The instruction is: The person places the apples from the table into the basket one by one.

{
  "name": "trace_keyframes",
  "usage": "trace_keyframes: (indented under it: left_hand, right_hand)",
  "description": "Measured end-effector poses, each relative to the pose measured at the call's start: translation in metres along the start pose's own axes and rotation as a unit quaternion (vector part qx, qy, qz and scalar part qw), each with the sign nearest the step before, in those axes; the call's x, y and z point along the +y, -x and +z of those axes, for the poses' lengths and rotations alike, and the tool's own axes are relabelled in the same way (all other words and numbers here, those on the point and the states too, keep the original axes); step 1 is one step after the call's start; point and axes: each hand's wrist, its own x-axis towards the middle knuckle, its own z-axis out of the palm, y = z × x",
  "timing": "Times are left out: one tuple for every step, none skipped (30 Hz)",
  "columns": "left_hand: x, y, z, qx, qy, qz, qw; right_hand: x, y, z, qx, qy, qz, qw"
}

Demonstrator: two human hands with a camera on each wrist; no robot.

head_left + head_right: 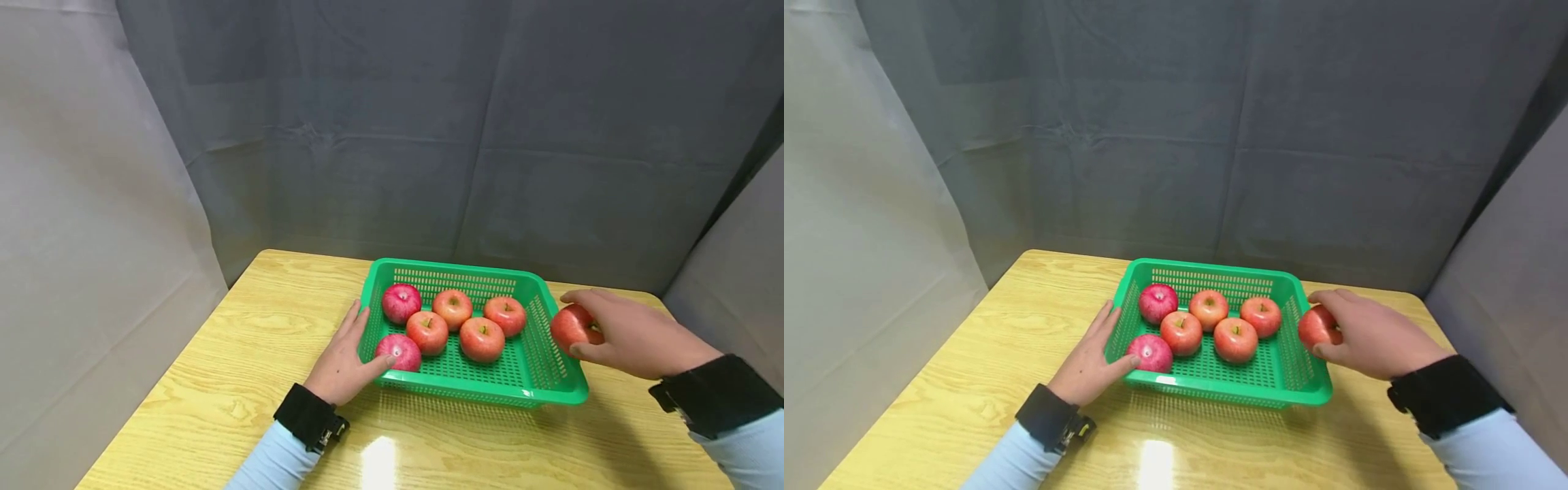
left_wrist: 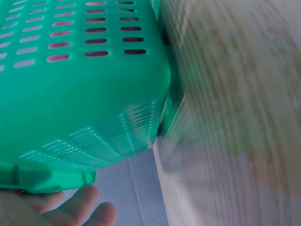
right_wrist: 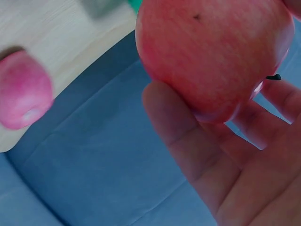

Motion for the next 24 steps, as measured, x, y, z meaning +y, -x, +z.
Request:
trace_keyframes:
  left_hand:
    - [0.000,0.000,0.000,0.001,0.000,0.000,1.0000]
    - [0.000,0.000,0.000,0.001,0.000,-0.001,1.0000]
    - [0.000,0.000,0.000,0.001,0.000,-0.001,1.0000]
    - [0.000,0.000,0.000,0.001,0.000,-0.002,1.0000]
    - [-0.001,0.000,0.000,0.002,0.000,-0.002,1.0000]
    - [-0.001,0.000,0.000,0.003,-0.001,0.000,1.0000]
    - [-0.001,0.000,0.000,0.002,-0.002,-0.002,1.0000]
    - [0.000,0.000,0.001,0.002,-0.002,-0.002,1.0000]
    - [0.000,0.000,0.001,0.001,-0.002,-0.003,1.0000]
    - [0.000,0.001,0.001,0.001,-0.002,-0.004,1.0000]
    - [0.000,0.001,0.001,0.001,-0.001,-0.004,1.0000]
    - [0.000,0.001,0.001,0.000,-0.001,-0.005,1.0000]
    - [0.000,0.001,0.001,-0.001,0.000,-0.007,1.0000]
    - [0.000,0.001,0.001,0.000,0.001,-0.006,1.0000]
    - [-0.001,0.001,0.002,0.001,0.002,-0.006,1.0000]
    - [-0.001,0.001,0.002,0.002,0.002,-0.005,1.0000]
    - [-0.001,0.001,0.002,0.003,0.002,-0.004,1.0000]
    - [-0.001,0.001,0.002,0.004,0.002,-0.003,1.0000]
    - [-0.001,0.001,0.002,0.005,0.003,-0.002,1.0000]
    - [-0.001,0.001,0.002,0.006,0.003,-0.001,1.0000]
    - [-0.001,0.001,0.001,0.006,0.003,0.000,1.0000]
    - [-0.001,0.001,0.001,0.006,0.003,0.002,1.0000]
    - [-0.001,0.001,0.001,0.006,0.003,0.002,1.0000]
    - [-0.001,0.001,0.001,0.006,0.004,0.003,1.0000]
  right_hand:
    - [-0.005,-0.003,0.000,0.001,0.000,-0.008,1.000]
    - [-0.009,-0.006,0.000,0.003,-0.001,-0.016,1.000]
    - [-0.014,-0.009,0.000,0.002,-0.001,-0.023,1.000]
    - [-0.018,-0.012,0.000,0.001,-0.003,-0.031,1.000]
    - [-0.022,-0.016,0.000,0.001,-0.001,-0.038,0.999]
    - [-0.027,-0.019,0.000,-0.001,0.000,-0.044,0.999]
    - [-0.030,-0.022,0.001,-0.001,0.002,-0.050,0.999]
    - [-0.034,-0.025,0.002,-0.001,0.002,-0.056,0.998]
    - [-0.037,-0.028,0.003,-0.002,0.002,-0.063,0.998]
    - [-0.040,-0.031,0.004,-0.003,0.002,-0.069,0.998]
    - [-0.044,-0.034,0.004,-0.004,0.002,-0.074,0.997]
    - [-0.047,-0.037,0.005,-0.007,0.000,-0.077,0.997]
    - [-0.050,-0.040,0.005,-0.009,-0.001,-0.083,0.997]
    - [-0.053,-0.043,0.006,-0.012,-0.002,-0.088,0.996]
    - [-0.056,-0.045,0.006,-0.016,-0.001,-0.091,0.996]
    - [-0.059,-0.048,0.007,-0.019,0.000,-0.093,0.995]
    - [-0.062,-0.051,0.008,-0.022,0.001,-0.096,0.995]
    - [-0.064,-0.053,0.009,-0.025,0.002,-0.101,0.995]
    - [-0.067,-0.056,0.010,-0.027,0.004,-0.105,0.994]
    - [-0.070,-0.058,0.012,-0.028,0.007,-0.107,0.994]
    - [-0.072,-0.060,0.013,-0.030,0.009,-0.107,0.994]
    - [-0.075,-0.061,0.015,-0.035,0.008,-0.107,0.994]
    - [-0.077,-0.063,0.017,-0.038,0.007,-0.106,0.994]
    - [-0.079,-0.065,0.019,-0.043,0.006,-0.106,0.993]
